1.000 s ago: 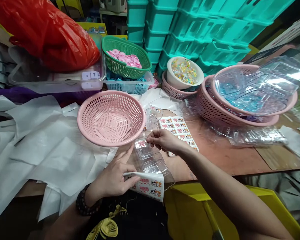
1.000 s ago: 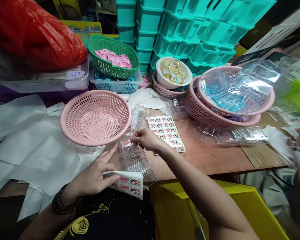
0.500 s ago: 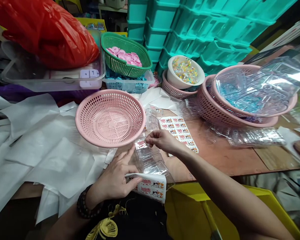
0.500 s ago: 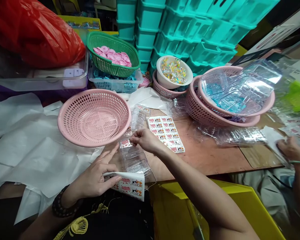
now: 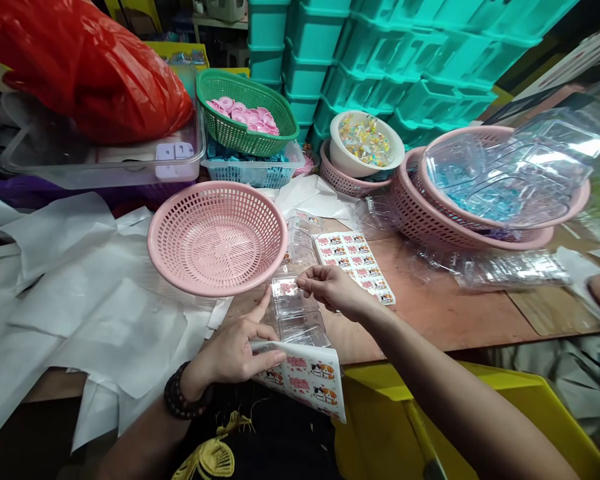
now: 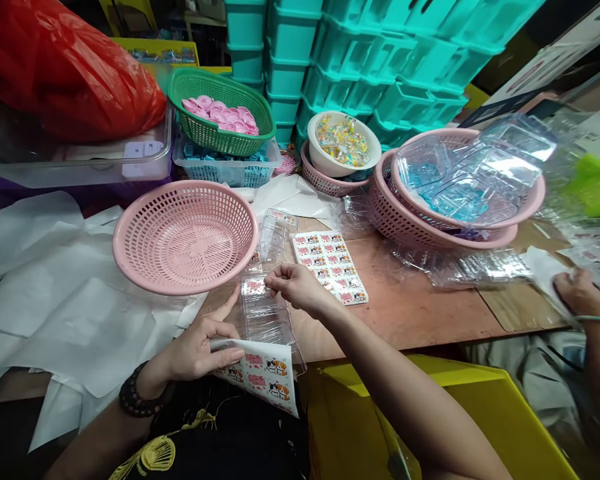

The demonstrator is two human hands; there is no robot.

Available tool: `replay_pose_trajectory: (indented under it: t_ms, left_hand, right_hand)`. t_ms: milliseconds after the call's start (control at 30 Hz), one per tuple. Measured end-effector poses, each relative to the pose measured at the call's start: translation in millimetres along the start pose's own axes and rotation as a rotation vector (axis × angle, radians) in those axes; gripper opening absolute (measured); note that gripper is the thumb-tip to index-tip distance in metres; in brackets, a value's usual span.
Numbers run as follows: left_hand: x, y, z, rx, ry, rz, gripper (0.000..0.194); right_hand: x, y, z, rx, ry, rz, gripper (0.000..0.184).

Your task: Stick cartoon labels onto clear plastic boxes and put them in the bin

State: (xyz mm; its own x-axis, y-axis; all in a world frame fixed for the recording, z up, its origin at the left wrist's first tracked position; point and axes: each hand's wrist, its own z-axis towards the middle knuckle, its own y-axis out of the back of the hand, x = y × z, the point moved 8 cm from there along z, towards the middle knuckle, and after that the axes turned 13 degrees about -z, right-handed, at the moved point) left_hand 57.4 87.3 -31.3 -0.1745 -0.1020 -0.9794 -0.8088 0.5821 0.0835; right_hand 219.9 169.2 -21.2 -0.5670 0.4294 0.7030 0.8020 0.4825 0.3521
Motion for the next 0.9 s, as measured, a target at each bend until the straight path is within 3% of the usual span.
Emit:
replay_pose_trajectory:
  t_ms: [267, 900]
  left_hand:
    - [-4.3, -1.4, 3.4, -0.048, -0.033, 0.09, 0.029]
    - [-10.6, -2.0, 5.6, -0.042, -0.036, 0.159, 0.026]
  right_hand:
    - [4.2, 8.5, -2.5, -0.099, 0.014, -0.158, 0.02]
    - [14.2, 5.0, 3.0, -0.144, 0.1, -0.248, 0.022]
